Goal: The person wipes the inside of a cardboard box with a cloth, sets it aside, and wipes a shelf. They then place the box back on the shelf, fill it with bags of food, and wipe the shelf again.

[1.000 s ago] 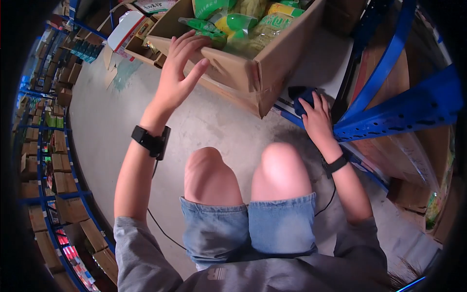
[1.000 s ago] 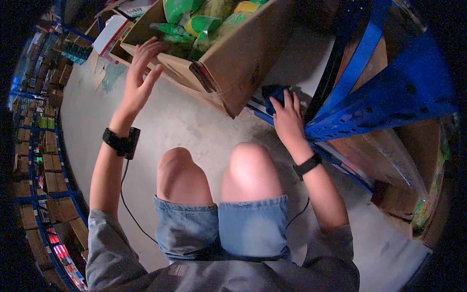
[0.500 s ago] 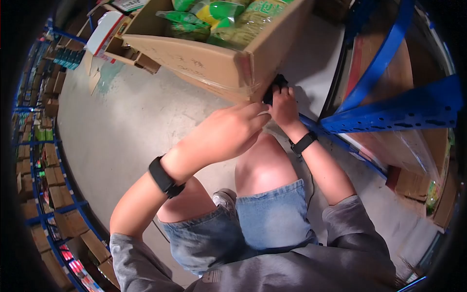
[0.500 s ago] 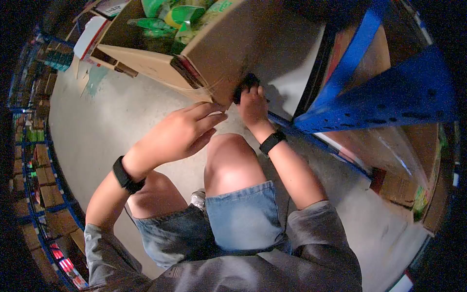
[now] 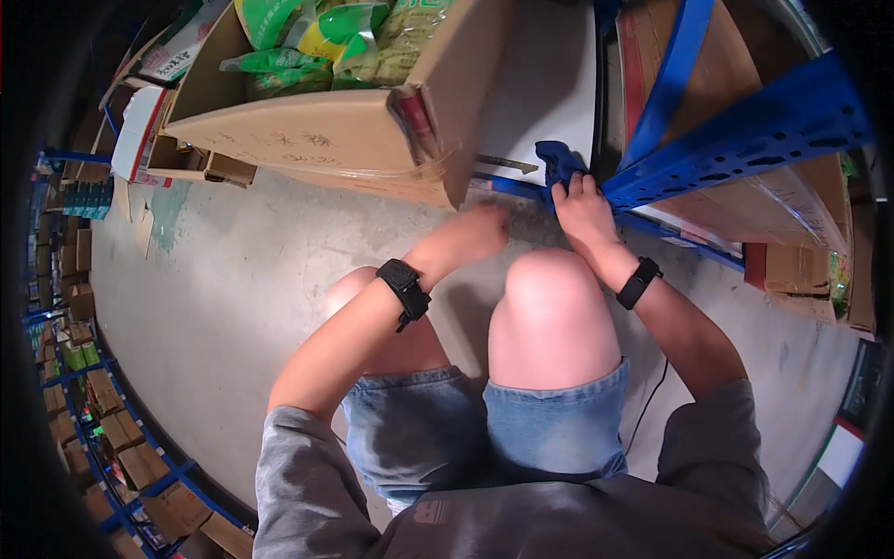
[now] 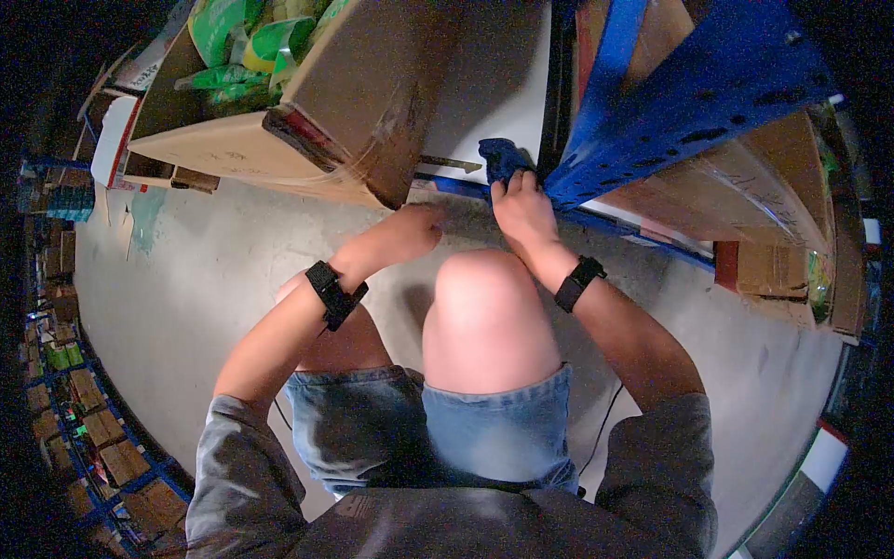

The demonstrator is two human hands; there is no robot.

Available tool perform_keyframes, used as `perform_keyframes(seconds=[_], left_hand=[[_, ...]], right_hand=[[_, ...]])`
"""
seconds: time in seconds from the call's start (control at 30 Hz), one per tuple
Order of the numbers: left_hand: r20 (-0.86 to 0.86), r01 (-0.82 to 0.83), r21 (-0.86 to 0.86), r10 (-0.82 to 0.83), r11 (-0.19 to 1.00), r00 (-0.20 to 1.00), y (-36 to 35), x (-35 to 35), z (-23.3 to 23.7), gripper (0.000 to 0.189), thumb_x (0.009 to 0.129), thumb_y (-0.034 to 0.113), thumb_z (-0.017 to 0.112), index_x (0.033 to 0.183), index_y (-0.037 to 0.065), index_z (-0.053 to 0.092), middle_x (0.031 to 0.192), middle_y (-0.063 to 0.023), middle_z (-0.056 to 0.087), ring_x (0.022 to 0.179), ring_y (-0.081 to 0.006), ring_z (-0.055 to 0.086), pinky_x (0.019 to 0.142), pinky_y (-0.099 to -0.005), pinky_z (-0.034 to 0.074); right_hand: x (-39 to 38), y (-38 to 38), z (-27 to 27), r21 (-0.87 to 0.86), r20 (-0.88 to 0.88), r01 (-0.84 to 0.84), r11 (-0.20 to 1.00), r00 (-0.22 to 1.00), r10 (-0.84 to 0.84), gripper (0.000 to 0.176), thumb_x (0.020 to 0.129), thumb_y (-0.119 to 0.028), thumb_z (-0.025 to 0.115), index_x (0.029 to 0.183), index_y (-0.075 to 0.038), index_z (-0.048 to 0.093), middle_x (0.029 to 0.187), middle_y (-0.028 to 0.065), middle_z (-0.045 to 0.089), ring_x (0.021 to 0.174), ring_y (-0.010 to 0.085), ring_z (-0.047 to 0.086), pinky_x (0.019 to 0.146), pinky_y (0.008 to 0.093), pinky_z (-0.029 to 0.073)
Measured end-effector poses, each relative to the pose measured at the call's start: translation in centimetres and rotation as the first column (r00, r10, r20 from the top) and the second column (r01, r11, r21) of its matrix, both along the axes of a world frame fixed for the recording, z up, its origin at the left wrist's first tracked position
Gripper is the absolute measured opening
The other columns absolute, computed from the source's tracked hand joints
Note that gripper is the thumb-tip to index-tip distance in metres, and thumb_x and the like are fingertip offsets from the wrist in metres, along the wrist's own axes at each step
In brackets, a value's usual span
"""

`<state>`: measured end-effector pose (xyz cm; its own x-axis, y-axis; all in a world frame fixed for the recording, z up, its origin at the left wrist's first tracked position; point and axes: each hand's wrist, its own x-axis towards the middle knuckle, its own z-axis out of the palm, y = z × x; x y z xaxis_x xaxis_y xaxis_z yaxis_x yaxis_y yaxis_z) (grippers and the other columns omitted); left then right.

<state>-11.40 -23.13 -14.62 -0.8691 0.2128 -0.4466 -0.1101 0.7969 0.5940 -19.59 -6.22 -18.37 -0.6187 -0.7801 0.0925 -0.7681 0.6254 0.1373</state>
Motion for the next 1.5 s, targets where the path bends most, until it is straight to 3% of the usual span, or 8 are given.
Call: perform_keyframes(seconds=[0.33,0.43,0.5,0.63,1.0,1.27,1.4,1.5], left_hand=[[-0.065,0.229,-0.058,-0.233,0.972,0.970,-1.1,1.1,-5.5,0.028,0.070,0.007,0.042,0.093,-0.003,0.055,0.092,-0.0225,0.055,0.077,-0.0393,0.053,0.070,-0.0430,0.043],[-0.184,0.550,-0.301,-0.613,0.779,0.768,-2.8,0.2,-8.3,0.026,0.075,0.008,0.045,0.098,-0.002,0.054,0.099,-0.0168,0.054,0.078,-0.0320,0.056,0.071,-0.0388,0.045],[0.059,0.016,0.243,-0.031,0.970,0.998,-2.9,1.0,-8.5,0.025,0.079,0.010,0.046,0.101,0.000,0.051,0.102,-0.0128,0.053,0.082,-0.0263,0.056,0.074,-0.0353,0.047],[0.627,-0.740,0.511,0.399,0.437,0.669,-0.6,1.4,-4.0,0.031,0.084,0.013,0.044,0.113,0.003,0.041,0.108,-0.0070,0.049,0.093,-0.0199,0.052,0.080,-0.0324,0.046],[0.810,-0.884,0.452,0.361,0.117,0.462,1.8,1.8,-8.0,0.028,0.084,0.015,0.039,0.112,0.007,0.040,0.105,-0.0088,0.046,0.093,-0.0227,0.049,0.085,-0.0372,0.043],[0.807,-0.852,0.493,0.458,-0.175,0.373,0.7,1.4,-9.1,0.034,0.088,0.029,0.029,0.109,0.005,0.042,0.104,-0.0094,0.049,0.096,-0.0228,0.048,0.086,-0.0351,0.040],[0.699,-0.622,0.710,0.433,-0.330,0.569,1.6,1.1,-9.2,0.031,0.088,0.027,0.031,0.107,0.006,0.045,0.106,-0.0085,0.051,0.097,-0.0192,0.047,0.089,-0.0329,0.036],[0.465,-0.540,0.842,0.536,-0.020,0.705,2.2,1.1,-10.4,0.031,0.088,0.026,0.031,0.106,0.006,0.045,0.106,-0.0077,0.050,0.098,-0.0186,0.046,0.089,-0.0326,0.035]], right_hand=[[-1.2,-2.4,-0.4,-0.174,0.101,-0.288,0.942,0.946,0.308,0.031,0.063,-0.008,0.059,0.092,-0.004,0.049,0.103,0.0202,0.049,0.095,0.0312,0.046,0.081,0.0334,0.042],[-2.1,-3.6,0.7,-0.280,0.265,-0.268,0.922,0.901,0.343,0.024,0.065,-0.008,0.058,0.087,-0.002,0.049,0.092,0.0203,0.054,0.086,0.0330,0.052,0.074,0.0373,0.044],[-2.7,-3.0,2.7,-0.483,0.595,0.057,0.874,0.753,0.280,0.035,0.064,-0.016,0.065,0.091,-0.001,0.051,0.087,0.0187,0.057,0.080,0.0320,0.056,0.070,0.0368,0.044],[-0.6,0.9,5.8,-0.415,0.878,0.424,0.805,0.417,0.233,0.041,0.069,-0.023,0.066,0.100,0.001,0.051,0.090,0.0116,0.058,0.083,0.0190,0.056,0.072,0.0289,0.043],[1.2,3.0,-4.2,0.131,0.519,0.759,0.637,-0.600,0.609,0.026,0.079,-0.012,0.055,0.103,-0.003,0.050,0.099,0.0070,0.054,0.093,0.0154,0.051,0.088,0.0366,0.040],[1.6,-1.2,-5.5,0.077,0.618,0.834,0.546,-0.469,0.631,0.017,0.078,-0.001,0.052,0.094,0.000,0.048,0.100,0.0090,0.052,0.091,0.0180,0.052,0.089,0.0378,0.041],[1.9,-2.6,-5.7,0.055,0.677,0.875,0.482,-0.387,0.625,0.024,0.080,-0.003,0.051,0.102,0.003,0.046,0.104,0.0097,0.050,0.097,0.0199,0.050,0.089,0.0351,0.042],[1.6,-2.0,-6.8,0.116,0.655,0.899,0.422,-0.388,0.648,0.025,0.081,-0.007,0.049,0.104,0.002,0.046,0.106,0.0100,0.049,0.099,0.0209,0.048,0.090,0.0333,0.040]])
